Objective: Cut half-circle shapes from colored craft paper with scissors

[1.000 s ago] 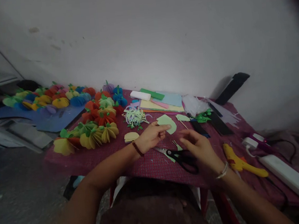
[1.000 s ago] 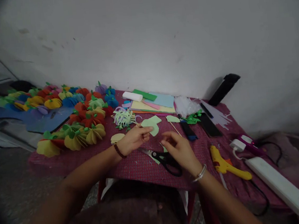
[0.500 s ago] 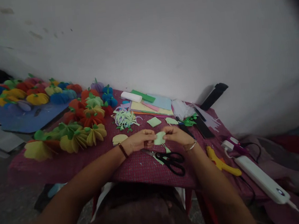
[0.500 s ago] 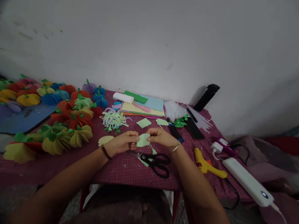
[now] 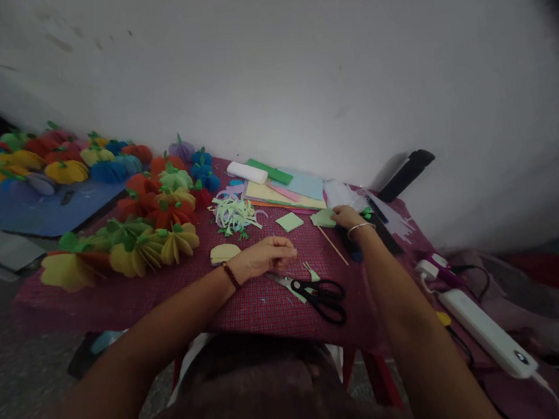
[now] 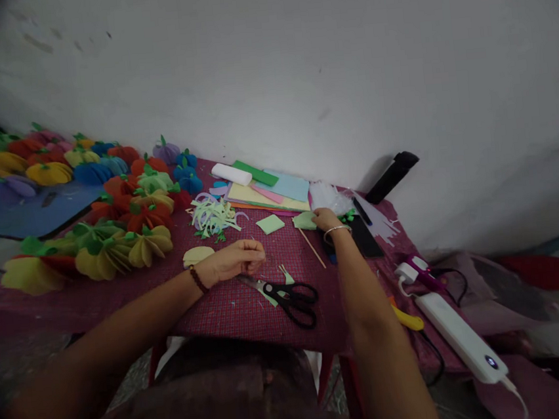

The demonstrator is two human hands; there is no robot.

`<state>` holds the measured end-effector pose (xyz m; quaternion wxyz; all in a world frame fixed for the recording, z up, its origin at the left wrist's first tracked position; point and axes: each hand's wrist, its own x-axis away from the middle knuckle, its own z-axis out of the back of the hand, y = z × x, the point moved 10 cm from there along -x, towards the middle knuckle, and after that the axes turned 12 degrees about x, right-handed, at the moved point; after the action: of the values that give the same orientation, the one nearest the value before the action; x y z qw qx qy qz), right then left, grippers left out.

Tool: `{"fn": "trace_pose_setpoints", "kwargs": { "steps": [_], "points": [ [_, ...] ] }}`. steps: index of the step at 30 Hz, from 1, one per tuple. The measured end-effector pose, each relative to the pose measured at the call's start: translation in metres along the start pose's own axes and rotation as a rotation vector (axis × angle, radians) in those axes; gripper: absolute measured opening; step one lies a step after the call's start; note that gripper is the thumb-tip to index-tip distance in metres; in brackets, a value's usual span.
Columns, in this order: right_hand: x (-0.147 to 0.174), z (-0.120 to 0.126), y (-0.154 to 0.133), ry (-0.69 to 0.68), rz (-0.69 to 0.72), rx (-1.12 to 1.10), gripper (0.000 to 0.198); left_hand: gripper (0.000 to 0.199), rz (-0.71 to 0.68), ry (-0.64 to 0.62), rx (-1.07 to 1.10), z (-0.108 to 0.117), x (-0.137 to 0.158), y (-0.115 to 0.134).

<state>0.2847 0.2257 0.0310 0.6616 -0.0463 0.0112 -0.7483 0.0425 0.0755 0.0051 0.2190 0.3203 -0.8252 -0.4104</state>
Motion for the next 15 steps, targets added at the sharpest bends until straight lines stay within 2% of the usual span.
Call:
{"fn": "trace_pose_setpoints", "kwargs": {
  "steps": [4,7,11,15],
  "points": [
    [0.003,-0.007,-0.008,0.028,-0.03,0.251,0.031,0.041,0.013,0.026,-0.019,0.003,-0.001,-0.003],
    [0.01,-0.011,-0.016,0.053,-0.005,0.371,0.035,0.042,0.023,0.022,-0.038,0.002,-0.002,-0.005],
    [0.017,-0.014,-0.022,0.09,0.029,0.445,0.039,0.041,0.029,0.032,-0.057,0.004,-0.002,-0.005],
    [0.024,-0.003,-0.025,0.17,0.049,0.456,0.04,0.041,0.01,0.043,-0.063,0.006,-0.002,-0.004]
  ]
}}
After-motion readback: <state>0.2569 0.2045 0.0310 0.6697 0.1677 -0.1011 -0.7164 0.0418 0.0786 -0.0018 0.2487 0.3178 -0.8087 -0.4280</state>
